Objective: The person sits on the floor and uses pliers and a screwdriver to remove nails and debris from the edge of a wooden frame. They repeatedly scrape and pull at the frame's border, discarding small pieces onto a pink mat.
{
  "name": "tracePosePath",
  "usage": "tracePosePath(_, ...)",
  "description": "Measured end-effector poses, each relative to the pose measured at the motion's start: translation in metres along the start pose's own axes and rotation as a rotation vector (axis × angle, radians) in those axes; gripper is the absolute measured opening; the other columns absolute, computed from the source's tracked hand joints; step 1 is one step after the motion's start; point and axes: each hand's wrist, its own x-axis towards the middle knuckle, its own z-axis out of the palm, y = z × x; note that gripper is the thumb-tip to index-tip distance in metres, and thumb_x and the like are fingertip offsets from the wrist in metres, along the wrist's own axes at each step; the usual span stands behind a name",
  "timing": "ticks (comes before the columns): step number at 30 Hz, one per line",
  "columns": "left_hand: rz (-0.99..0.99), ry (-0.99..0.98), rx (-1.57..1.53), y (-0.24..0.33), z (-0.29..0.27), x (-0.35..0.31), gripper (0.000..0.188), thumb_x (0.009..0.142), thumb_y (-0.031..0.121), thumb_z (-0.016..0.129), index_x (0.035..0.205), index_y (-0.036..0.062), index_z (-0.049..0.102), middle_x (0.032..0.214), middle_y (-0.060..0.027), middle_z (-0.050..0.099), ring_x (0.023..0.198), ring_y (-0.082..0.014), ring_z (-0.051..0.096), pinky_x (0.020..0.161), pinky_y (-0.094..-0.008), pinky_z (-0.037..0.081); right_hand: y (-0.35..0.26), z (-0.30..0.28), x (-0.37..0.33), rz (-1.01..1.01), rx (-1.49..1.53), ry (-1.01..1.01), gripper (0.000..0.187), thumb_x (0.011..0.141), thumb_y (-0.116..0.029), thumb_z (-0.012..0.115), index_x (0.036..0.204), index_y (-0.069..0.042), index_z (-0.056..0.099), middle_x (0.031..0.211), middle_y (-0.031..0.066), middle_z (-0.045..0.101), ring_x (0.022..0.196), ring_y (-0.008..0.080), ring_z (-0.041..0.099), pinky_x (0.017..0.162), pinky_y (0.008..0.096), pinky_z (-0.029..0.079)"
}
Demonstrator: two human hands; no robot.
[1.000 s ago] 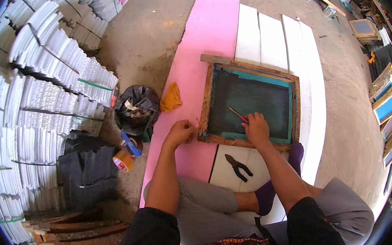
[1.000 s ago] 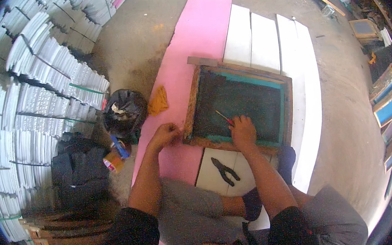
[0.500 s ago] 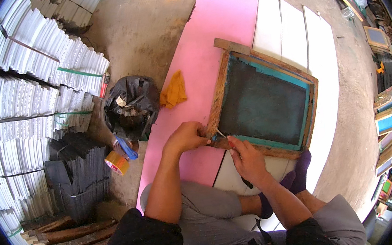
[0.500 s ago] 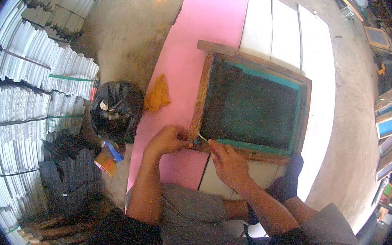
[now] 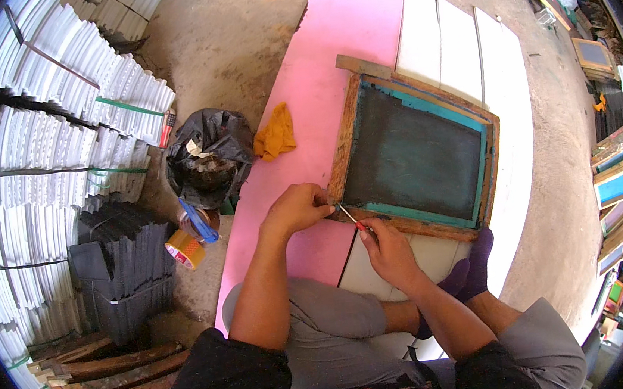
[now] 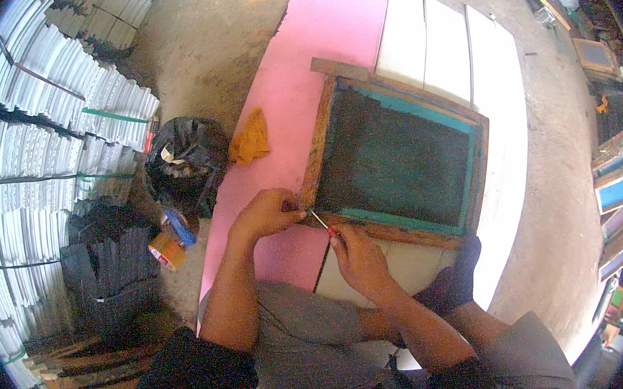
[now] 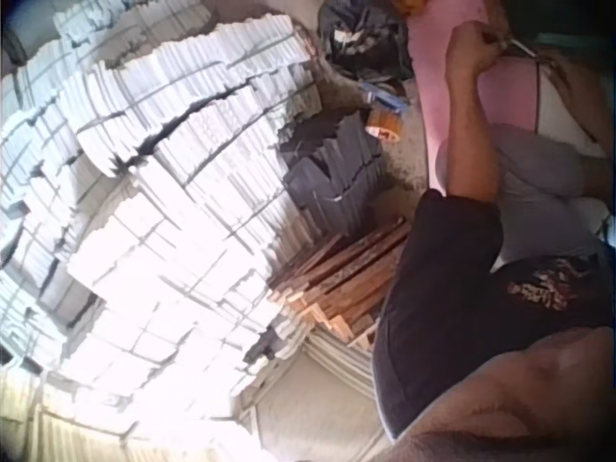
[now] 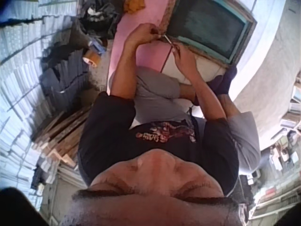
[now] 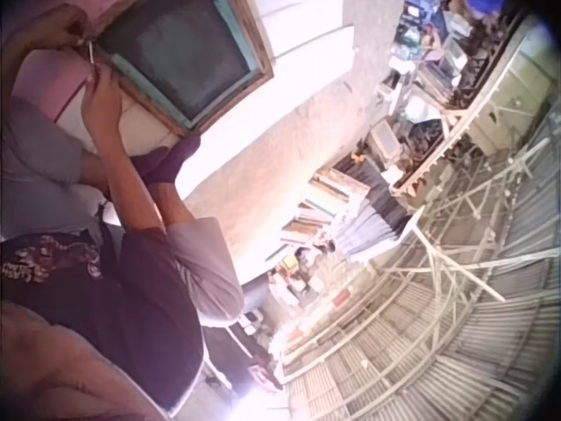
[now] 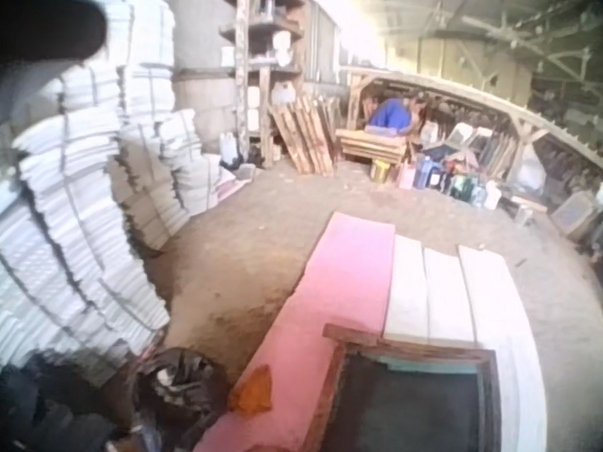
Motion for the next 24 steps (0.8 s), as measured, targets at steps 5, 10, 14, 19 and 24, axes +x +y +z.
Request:
tracePosePath(5,0.042,0.054,0.048,-0.005,0.004,0.001,0.023,0.083,0.021,0.074,0.094,0.0007,0.073,0.089,-0.0205,0.072,0.085,-0.0346,0.071,0.077,-0.0426,0.054,-0.014,-0.006,0.002,0.075,-0.003,0.004,0.030,0.100,-0.027,0.056,0.125,-0.010,0.056,0.108,0.0214,0.068,0.099,0.0442,0.065,0.082,0.0555,0.051)
tracePosePath(10,0.026,0.045,0.090,0.001,0.002,0.000,0.024,0.084,0.021,0.072,0.096,0.0007,0.073,0.090,-0.0209,0.072,0.087,-0.0358,0.071,0.079,-0.0436,0.054,-0.027,-0.017,0.001,0.120,0.029,-0.071,0.031,0.094,-0.023,0.064,0.123,-0.013,0.057,0.111,0.0206,0.067,0.103,0.0424,0.065,0.080,0.0552,0.051)
tracePosePath(14,0.034,0.104,0.086,0.001,0.005,-0.002,0.026,0.083,0.022,0.073,0.094,-0.0013,0.072,0.088,-0.0226,0.072,0.083,-0.0376,0.071,0.076,-0.0446,0.055,-0.023,-0.011,-0.001,0.036,-0.075,0.029,0.033,0.093,-0.021,0.065,0.124,-0.014,0.058,0.106,0.0194,0.067,0.098,0.0416,0.066,0.077,0.0531,0.053)
tracePosePath(19,0.022,0.101,0.076,-0.003,0.007,-0.001,0.028,0.083,0.023,0.073,0.095,-0.0015,0.072,0.088,-0.0233,0.071,0.084,-0.0378,0.071,0.077,-0.0451,0.055,-0.021,-0.008,-0.002,0.001,-0.174,0.044,0.038,0.095,-0.025,0.061,0.132,-0.019,0.057,0.104,0.0197,0.064,0.091,0.0416,0.067,0.074,0.0536,0.054)
tracePosePath(24,-0.027,0.030,0.131,-0.002,0.003,-0.005,0.028,0.083,0.026,0.073,0.086,-0.0016,0.073,0.080,-0.0248,0.069,0.076,-0.0386,0.070,0.073,-0.0472,0.053,-0.033,-0.007,-0.004,0.022,-0.324,0.012,0.046,0.094,-0.019,0.065,0.139,-0.021,0.057,0.087,0.0176,0.064,0.079,0.0365,0.067,0.069,0.0468,0.053)
